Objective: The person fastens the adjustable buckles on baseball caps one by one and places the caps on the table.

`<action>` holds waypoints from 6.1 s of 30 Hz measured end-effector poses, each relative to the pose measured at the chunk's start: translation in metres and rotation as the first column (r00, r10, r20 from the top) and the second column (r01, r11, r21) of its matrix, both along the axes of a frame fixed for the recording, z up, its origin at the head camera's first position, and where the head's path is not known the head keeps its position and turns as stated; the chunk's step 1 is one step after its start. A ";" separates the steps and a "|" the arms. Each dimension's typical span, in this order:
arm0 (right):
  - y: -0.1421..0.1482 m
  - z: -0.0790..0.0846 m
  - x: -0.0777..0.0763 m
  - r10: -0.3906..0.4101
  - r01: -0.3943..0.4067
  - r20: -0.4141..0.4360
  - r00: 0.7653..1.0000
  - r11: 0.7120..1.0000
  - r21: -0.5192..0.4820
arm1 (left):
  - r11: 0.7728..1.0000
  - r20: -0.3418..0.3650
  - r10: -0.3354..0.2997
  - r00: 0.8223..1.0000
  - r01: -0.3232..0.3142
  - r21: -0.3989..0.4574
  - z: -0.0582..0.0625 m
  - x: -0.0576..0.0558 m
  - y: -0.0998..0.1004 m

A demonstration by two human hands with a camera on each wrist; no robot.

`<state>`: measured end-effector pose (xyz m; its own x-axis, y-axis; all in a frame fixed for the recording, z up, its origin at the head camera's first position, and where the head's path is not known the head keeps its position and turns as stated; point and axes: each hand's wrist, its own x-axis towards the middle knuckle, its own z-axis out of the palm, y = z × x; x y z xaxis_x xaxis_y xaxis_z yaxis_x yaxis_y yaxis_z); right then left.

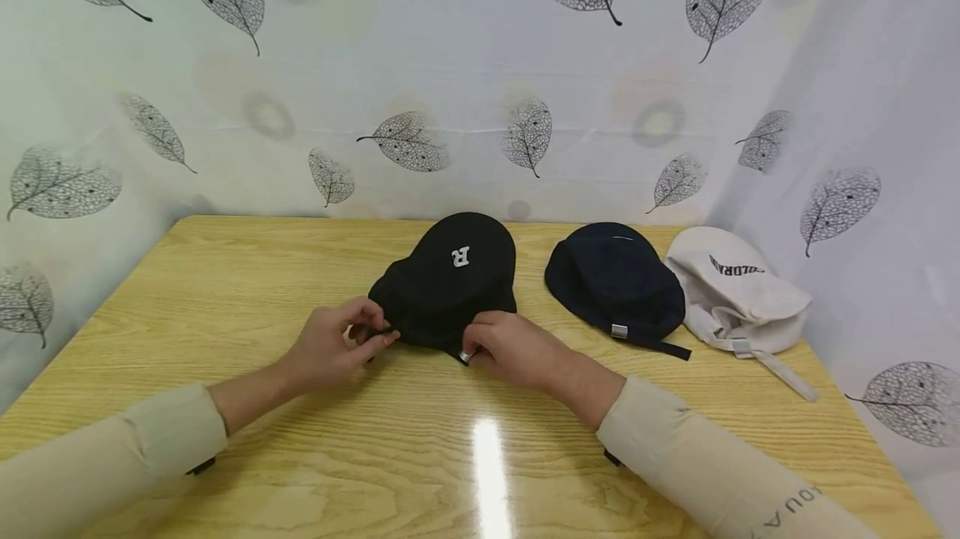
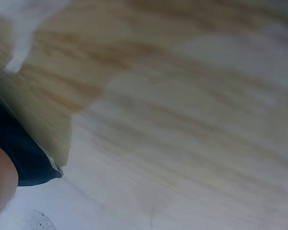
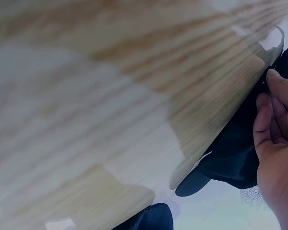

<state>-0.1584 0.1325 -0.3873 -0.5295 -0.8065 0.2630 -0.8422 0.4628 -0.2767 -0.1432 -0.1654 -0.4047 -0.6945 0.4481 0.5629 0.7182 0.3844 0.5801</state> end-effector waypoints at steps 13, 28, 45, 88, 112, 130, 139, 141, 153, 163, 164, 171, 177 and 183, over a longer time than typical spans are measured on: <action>-0.002 0.002 0.000 0.049 -0.047 -0.009 0.999 0.991 0.126 | 0.988 0.219 -0.153 0.964 0.146 0.045 0.000 -0.001 -0.004; -0.005 0.002 0.001 0.024 -0.017 -0.030 0.999 0.981 0.196 | 0.974 0.130 -0.228 0.965 0.228 0.016 -0.003 -0.003 -0.002; -0.006 0.002 -0.006 -0.089 0.037 -0.329 0.940 0.986 -0.162 | 0.994 -0.041 0.016 0.999 -0.012 0.108 0.000 0.001 0.026; -0.003 0.004 -0.001 -0.194 0.154 -0.208 0.959 0.969 -0.195 | 0.972 -0.465 0.135 0.875 -0.208 -0.110 0.008 -0.007 0.054; -0.003 0.004 -0.005 -0.176 0.138 -0.191 0.966 0.970 -0.198 | 0.958 -0.519 0.147 0.842 -0.253 -0.138 0.009 -0.007 0.056; -0.005 0.002 -0.005 -0.148 0.109 -0.206 0.967 0.976 -0.188 | 0.961 -0.503 0.102 0.858 -0.216 -0.174 0.008 -0.006 0.056; -0.005 0.000 -0.005 -0.124 0.076 -0.237 0.964 0.977 -0.199 | 0.967 -0.527 0.058 0.848 -0.179 -0.182 0.006 -0.009 0.056; -0.005 0.000 -0.005 -0.115 0.066 -0.242 0.963 0.977 -0.202 | 0.969 -0.539 0.053 0.840 -0.173 -0.174 0.006 -0.009 0.057; -0.005 0.001 -0.004 -0.082 0.041 -0.237 0.968 0.984 -0.176 | 0.966 -0.573 0.027 0.819 -0.169 -0.196 0.006 -0.012 0.056; -0.005 0.001 -0.004 -0.068 0.027 -0.237 0.969 0.985 -0.172 | 0.976 -0.590 0.009 0.807 -0.137 -0.172 0.002 -0.016 0.058; -0.006 0.001 -0.004 -0.068 0.027 -0.238 0.969 0.985 -0.170 | 0.977 -0.593 0.007 0.805 -0.133 -0.169 0.002 -0.016 0.058; -0.006 0.002 -0.003 -0.058 0.012 -0.254 0.965 0.984 -0.179 | 0.981 -0.591 -0.005 0.807 -0.111 -0.160 0.003 -0.015 0.058; -0.007 0.003 -0.003 -0.043 -0.011 -0.274 0.961 0.982 -0.191 | 0.983 -0.590 -0.011 0.807 -0.098 -0.153 0.003 -0.015 0.058; -0.006 0.003 -0.003 -0.048 -0.008 -0.281 0.958 0.981 -0.195 | 0.985 -0.576 -0.019 0.817 -0.082 -0.150 0.003 -0.014 0.060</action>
<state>-0.1609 0.1262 -0.3844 -0.4260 -0.7159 0.5531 -0.8898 0.4421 -0.1131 -0.1575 -0.1052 -0.4016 -0.2834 0.5505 0.7853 0.8862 0.4632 -0.0049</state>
